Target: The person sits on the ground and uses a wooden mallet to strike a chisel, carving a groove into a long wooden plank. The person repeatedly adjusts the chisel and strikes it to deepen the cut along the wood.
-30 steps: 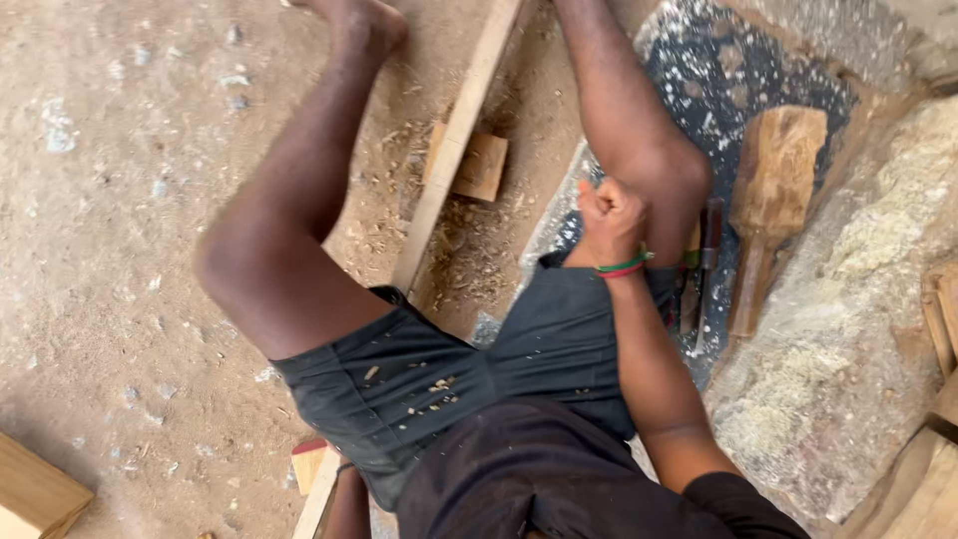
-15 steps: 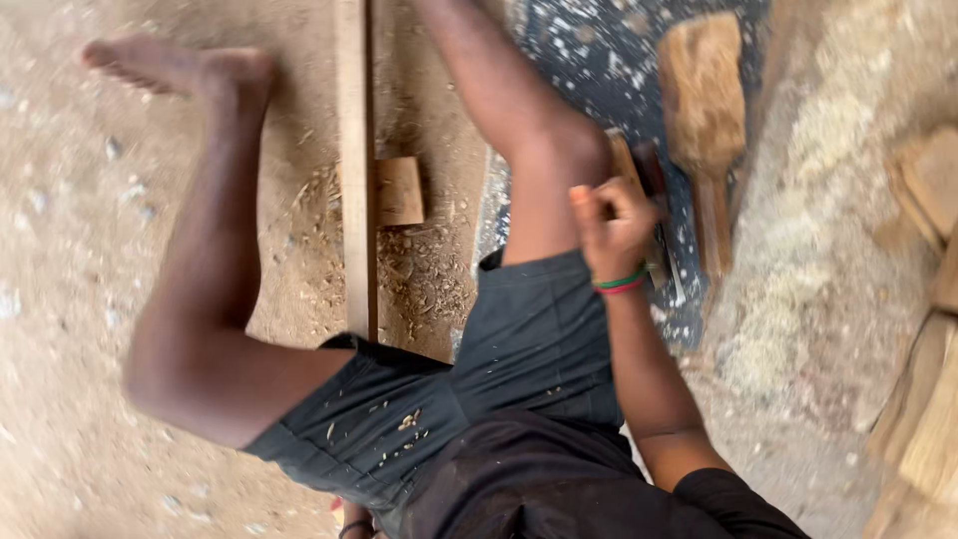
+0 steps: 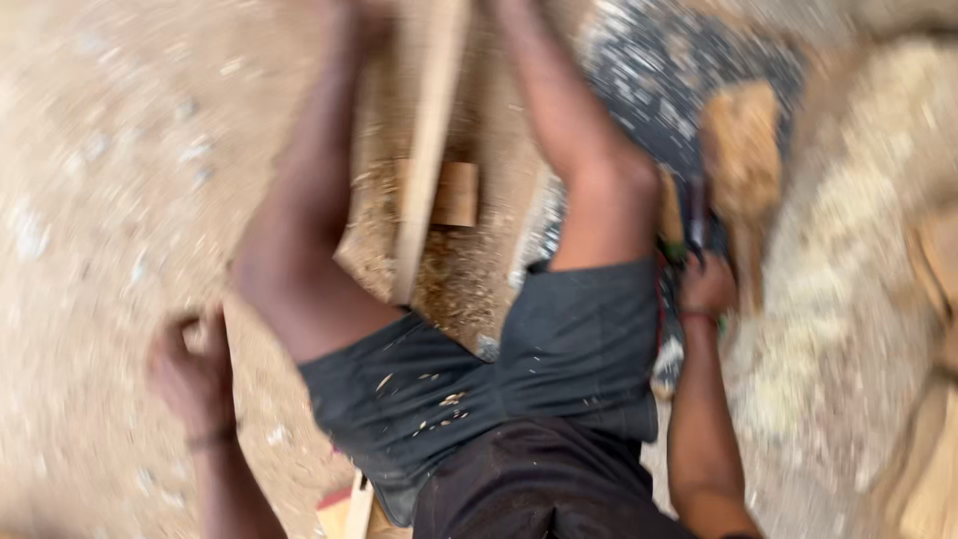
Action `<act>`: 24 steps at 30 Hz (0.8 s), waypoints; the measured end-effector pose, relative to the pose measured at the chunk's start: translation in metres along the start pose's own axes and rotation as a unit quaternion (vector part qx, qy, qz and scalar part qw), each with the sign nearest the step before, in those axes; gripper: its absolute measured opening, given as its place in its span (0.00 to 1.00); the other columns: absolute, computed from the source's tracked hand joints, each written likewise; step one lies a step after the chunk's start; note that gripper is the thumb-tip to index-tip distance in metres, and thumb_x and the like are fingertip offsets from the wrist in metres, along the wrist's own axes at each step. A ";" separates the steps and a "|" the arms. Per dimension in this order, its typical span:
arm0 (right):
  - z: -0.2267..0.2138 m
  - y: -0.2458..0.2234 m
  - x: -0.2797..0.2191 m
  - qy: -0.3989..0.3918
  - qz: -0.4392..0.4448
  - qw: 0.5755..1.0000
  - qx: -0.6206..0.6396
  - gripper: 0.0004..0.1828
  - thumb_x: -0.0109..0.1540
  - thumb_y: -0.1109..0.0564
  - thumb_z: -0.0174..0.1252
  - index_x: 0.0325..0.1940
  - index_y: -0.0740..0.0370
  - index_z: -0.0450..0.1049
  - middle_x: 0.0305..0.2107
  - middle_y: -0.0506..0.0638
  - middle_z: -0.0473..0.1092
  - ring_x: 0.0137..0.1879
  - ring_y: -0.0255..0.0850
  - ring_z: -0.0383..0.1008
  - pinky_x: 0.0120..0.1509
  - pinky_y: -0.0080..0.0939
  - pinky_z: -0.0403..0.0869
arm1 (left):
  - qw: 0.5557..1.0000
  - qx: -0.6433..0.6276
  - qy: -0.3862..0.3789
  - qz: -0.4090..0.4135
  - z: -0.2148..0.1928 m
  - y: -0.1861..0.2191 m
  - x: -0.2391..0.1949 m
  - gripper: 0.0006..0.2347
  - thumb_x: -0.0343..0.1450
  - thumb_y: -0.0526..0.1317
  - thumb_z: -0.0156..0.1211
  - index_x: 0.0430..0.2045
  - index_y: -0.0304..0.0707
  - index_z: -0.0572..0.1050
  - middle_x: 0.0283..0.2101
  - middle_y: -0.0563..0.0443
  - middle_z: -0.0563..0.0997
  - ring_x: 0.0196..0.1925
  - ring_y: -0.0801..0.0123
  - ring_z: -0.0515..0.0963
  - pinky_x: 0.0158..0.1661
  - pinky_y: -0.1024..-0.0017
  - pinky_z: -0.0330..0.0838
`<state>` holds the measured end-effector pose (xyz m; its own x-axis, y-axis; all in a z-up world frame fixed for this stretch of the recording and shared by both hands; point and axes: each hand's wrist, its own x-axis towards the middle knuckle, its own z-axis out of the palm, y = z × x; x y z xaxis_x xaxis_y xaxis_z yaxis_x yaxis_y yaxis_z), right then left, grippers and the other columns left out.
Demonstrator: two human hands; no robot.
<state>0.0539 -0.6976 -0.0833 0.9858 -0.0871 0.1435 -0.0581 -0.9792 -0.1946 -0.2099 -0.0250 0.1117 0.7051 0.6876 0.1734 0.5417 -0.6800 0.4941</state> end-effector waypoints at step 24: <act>-0.148 -0.290 -0.001 0.012 -0.246 0.886 0.392 0.10 0.69 0.56 0.59 0.50 0.65 0.79 0.49 0.56 0.70 0.55 0.49 0.73 0.61 0.48 0.74 | 0.786 -0.591 -0.153 0.103 0.117 0.226 0.061 0.08 0.69 0.36 0.70 0.29 0.35 0.74 0.30 0.55 0.76 0.30 0.78 0.74 0.32 0.78 0.71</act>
<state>0.0463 -0.4402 0.1163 0.8572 0.3022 0.4170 0.5146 -0.4716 -0.7161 0.0091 -0.1667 0.1343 0.8970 0.3776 0.2300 -0.2737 0.0657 0.9596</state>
